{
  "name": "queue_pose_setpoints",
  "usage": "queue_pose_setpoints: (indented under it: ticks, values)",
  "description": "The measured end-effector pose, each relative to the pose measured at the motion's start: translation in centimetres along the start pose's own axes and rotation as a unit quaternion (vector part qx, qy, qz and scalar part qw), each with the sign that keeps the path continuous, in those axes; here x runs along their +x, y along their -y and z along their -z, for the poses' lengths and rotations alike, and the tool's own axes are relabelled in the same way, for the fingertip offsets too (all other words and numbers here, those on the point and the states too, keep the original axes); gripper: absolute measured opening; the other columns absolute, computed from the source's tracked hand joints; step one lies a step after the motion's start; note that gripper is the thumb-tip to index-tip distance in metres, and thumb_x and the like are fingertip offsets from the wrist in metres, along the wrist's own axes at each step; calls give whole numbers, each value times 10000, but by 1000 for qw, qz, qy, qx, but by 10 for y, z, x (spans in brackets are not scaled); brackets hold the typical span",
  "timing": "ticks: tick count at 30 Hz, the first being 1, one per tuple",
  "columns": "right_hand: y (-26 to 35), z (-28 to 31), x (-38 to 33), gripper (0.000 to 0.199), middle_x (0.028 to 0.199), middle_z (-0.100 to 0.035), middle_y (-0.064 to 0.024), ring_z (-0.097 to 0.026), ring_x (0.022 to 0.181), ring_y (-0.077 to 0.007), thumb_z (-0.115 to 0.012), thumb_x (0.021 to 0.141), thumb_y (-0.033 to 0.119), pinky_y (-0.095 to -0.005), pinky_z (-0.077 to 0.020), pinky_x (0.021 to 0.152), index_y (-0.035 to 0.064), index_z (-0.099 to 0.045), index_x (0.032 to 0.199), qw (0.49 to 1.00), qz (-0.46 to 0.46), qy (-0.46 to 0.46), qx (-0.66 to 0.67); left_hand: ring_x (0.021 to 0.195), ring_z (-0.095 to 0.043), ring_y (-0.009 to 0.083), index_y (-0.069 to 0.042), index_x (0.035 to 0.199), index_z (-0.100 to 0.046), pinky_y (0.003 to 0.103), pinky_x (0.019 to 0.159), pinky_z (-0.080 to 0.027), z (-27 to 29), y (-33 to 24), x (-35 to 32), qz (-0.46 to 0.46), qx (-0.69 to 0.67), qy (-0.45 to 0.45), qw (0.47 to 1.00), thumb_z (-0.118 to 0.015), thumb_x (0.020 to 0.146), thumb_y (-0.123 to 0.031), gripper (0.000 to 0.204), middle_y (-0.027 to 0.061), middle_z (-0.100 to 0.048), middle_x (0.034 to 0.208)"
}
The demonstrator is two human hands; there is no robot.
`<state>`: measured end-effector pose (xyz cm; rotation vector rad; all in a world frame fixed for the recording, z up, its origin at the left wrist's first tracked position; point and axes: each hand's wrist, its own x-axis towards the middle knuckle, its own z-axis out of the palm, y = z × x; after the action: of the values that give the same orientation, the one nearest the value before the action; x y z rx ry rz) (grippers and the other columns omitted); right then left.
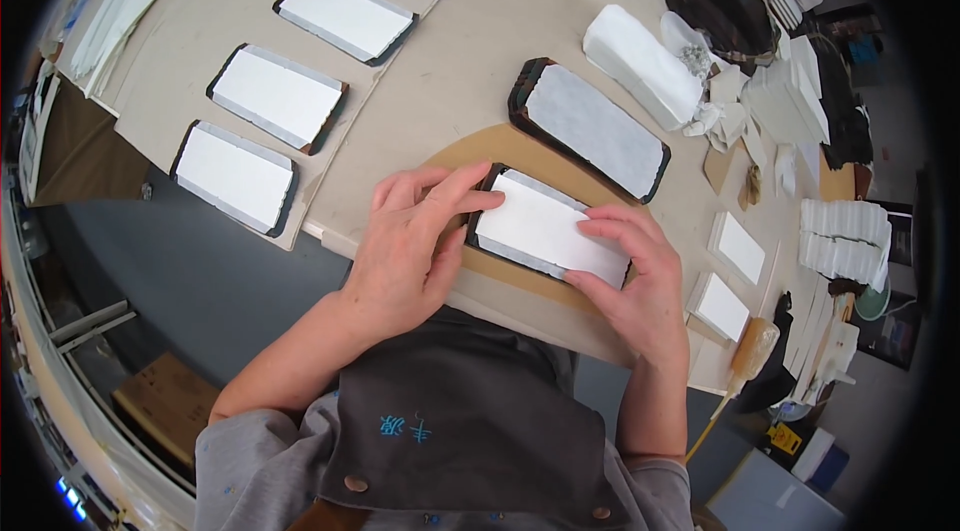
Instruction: The recorder applies glue to leather components and attaches white protective linings to assemble phone cases.
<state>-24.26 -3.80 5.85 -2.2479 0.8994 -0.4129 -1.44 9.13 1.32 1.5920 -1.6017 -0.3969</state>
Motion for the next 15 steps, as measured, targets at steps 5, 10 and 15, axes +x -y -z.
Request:
queue_pose_setpoints:
  ticks: [5, 10, 15]
  values:
    - [-2, -1, 0, 461, 1176, -685, -83, -641, 1085, -284, -865, 646, 44, -376, -519, 920, 64, -712, 1081, 1000, -3, 4, 5, 1155, -529, 335, -13, 1464, -422, 420, 1042, -357, -1, 1, -1, -16, 24, 3, 1000, -566, 777, 138, 718, 47, -701, 1253]
    - [-2, 0, -2, 475, 1171, -689, -82, -643, 1084, -274, -864, 627, 23, -370, -514, 918, 62, -718, 1078, 1000, 2, 1, -10, 1158, -523, 332, -15, 1462, -424, 422, 1036, -359, -1, 0, -1, -13, 28, 12, 999, -560, 769, 142, 724, 50, -701, 1254]
    - [-4, -2, 1, 456, 1172, -684, -81, -639, 1084, -303, -864, 640, 44, -385, -523, 927, 64, -712, 1070, 1000, 1, 6, 0, 1183, -508, 335, -12, 1460, -427, 420, 1051, -356, 0, 1, -1, -8, 32, 16, 999, -567, 767, 139, 723, 53, -709, 1230]
